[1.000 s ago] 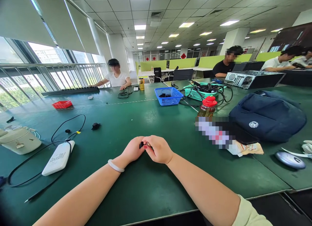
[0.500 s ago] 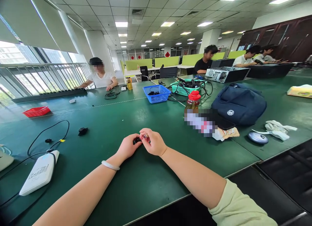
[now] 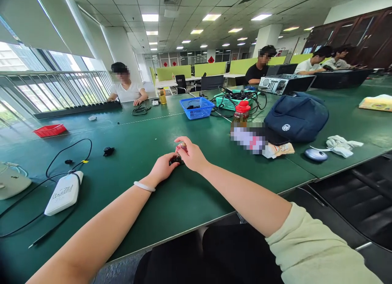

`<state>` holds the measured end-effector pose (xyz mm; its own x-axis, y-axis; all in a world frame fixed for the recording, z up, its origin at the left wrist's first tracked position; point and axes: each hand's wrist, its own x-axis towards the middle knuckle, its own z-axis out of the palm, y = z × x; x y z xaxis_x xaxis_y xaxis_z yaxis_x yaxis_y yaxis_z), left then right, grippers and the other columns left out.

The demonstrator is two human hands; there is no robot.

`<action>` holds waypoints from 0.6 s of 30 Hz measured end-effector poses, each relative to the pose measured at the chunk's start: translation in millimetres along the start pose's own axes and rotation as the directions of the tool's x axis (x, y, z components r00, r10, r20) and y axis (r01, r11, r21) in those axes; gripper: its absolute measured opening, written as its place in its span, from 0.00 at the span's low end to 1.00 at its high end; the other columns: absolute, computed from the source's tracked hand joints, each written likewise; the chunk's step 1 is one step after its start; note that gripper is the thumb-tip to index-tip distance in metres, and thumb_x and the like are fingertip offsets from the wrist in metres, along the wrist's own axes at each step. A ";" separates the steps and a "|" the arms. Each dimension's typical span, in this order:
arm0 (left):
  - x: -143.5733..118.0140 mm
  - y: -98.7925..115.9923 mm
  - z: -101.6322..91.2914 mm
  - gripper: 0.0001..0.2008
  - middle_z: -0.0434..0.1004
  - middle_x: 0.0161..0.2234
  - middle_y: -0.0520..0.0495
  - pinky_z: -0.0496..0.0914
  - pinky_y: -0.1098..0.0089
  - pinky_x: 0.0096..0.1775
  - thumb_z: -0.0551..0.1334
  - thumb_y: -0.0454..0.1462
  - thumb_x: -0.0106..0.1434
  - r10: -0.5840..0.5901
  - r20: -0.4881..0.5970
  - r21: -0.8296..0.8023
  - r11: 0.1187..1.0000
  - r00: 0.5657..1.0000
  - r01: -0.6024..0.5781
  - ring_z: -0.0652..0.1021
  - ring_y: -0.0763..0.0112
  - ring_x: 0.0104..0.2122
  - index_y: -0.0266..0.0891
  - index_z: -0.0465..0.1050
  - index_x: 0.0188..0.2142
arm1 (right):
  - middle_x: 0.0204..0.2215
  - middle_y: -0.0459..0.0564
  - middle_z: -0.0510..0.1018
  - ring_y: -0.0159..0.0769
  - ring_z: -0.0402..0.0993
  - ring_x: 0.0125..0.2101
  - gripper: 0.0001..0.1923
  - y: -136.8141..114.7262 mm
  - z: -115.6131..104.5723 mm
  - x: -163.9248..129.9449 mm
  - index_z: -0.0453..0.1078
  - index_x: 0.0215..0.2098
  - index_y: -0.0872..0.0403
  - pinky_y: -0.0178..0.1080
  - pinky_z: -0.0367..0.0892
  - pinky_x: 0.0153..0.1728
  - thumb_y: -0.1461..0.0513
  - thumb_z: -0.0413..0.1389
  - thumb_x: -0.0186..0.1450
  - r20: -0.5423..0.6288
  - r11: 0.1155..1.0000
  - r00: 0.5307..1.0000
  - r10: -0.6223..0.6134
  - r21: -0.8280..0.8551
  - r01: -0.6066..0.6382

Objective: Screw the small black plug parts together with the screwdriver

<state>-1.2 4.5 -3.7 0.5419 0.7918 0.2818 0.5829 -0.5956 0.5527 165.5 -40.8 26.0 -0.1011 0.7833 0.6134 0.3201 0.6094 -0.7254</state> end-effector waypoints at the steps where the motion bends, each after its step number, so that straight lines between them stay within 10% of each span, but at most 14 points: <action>1: -0.9 0.6 0.0 0.14 0.80 0.45 0.45 0.71 0.61 0.50 0.63 0.31 0.60 -0.002 -0.004 0.007 1.000 1.000 0.002 0.78 0.61 0.44 0.40 0.74 0.47 | 0.27 0.42 0.74 0.29 0.68 0.21 0.10 -0.4 -0.8 0.5 0.62 0.47 0.50 0.34 0.67 0.26 0.60 0.48 0.68 -0.003 1.000 1.000 -0.004 0.005 0.004; 18: 1.2 -7.9 3.4 0.28 0.80 0.43 0.49 0.71 0.61 0.52 0.66 0.34 0.57 -0.131 0.022 -0.174 0.976 0.991 0.133 0.79 0.64 0.43 0.44 0.63 0.57 | 0.26 0.42 0.73 0.29 0.66 0.20 0.13 31.9 -3.3 16.1 0.60 0.47 0.50 0.34 0.66 0.23 0.51 0.50 0.70 -0.067 0.991 0.998 0.000 0.137 0.009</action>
<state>-3.1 9.7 -10.4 0.4737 0.8601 0.1895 0.5358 -0.4522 0.7131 177.1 -9.1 13.8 -0.0375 0.7734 0.6328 0.1875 0.6274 -0.7557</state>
